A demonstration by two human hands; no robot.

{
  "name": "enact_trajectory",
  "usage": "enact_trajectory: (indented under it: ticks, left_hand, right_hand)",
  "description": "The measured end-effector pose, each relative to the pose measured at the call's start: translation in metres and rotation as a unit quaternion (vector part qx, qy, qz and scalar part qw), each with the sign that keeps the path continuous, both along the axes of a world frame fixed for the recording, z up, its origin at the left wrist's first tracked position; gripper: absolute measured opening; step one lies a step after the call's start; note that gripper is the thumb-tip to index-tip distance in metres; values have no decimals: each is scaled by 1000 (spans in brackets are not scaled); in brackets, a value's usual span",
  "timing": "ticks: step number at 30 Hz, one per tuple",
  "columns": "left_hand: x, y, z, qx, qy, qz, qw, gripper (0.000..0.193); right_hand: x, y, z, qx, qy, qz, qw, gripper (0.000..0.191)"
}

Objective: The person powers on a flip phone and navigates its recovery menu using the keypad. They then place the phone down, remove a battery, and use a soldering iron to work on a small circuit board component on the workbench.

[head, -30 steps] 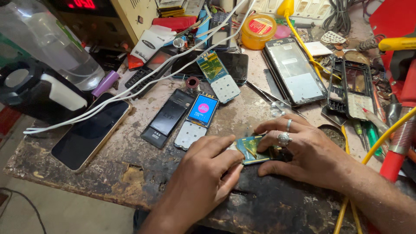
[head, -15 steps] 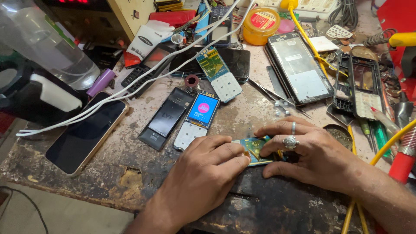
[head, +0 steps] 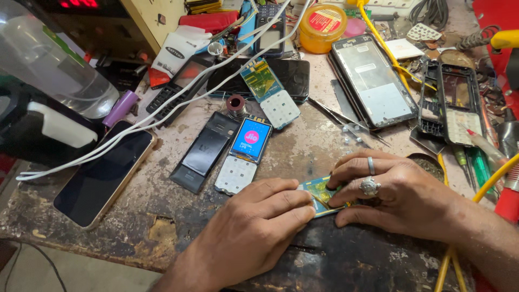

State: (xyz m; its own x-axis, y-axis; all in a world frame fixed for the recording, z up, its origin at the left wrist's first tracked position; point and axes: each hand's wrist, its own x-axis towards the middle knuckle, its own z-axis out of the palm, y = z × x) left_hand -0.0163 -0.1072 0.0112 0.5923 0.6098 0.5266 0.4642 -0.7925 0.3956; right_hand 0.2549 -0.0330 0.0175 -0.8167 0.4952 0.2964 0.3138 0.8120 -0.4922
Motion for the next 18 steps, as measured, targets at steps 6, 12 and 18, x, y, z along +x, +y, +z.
enact_trajectory:
  ticks: [6, 12, 18]
  left_hand:
    - [1, -1, -1, 14, 6, 0, 1000, 25]
    - [0, 2, 1, 30, 33, -7, 999, 30]
    - [2, 1, 1, -3, 15, -10, 1000, 28]
  right_hand:
    - [1, -1, -1, 1, 14, 9, 1000, 24]
    - [1, -2, -1, -1, 16, 8, 1000, 25]
    - [-1, -5, 4, -17, 16, -1, 1000, 26]
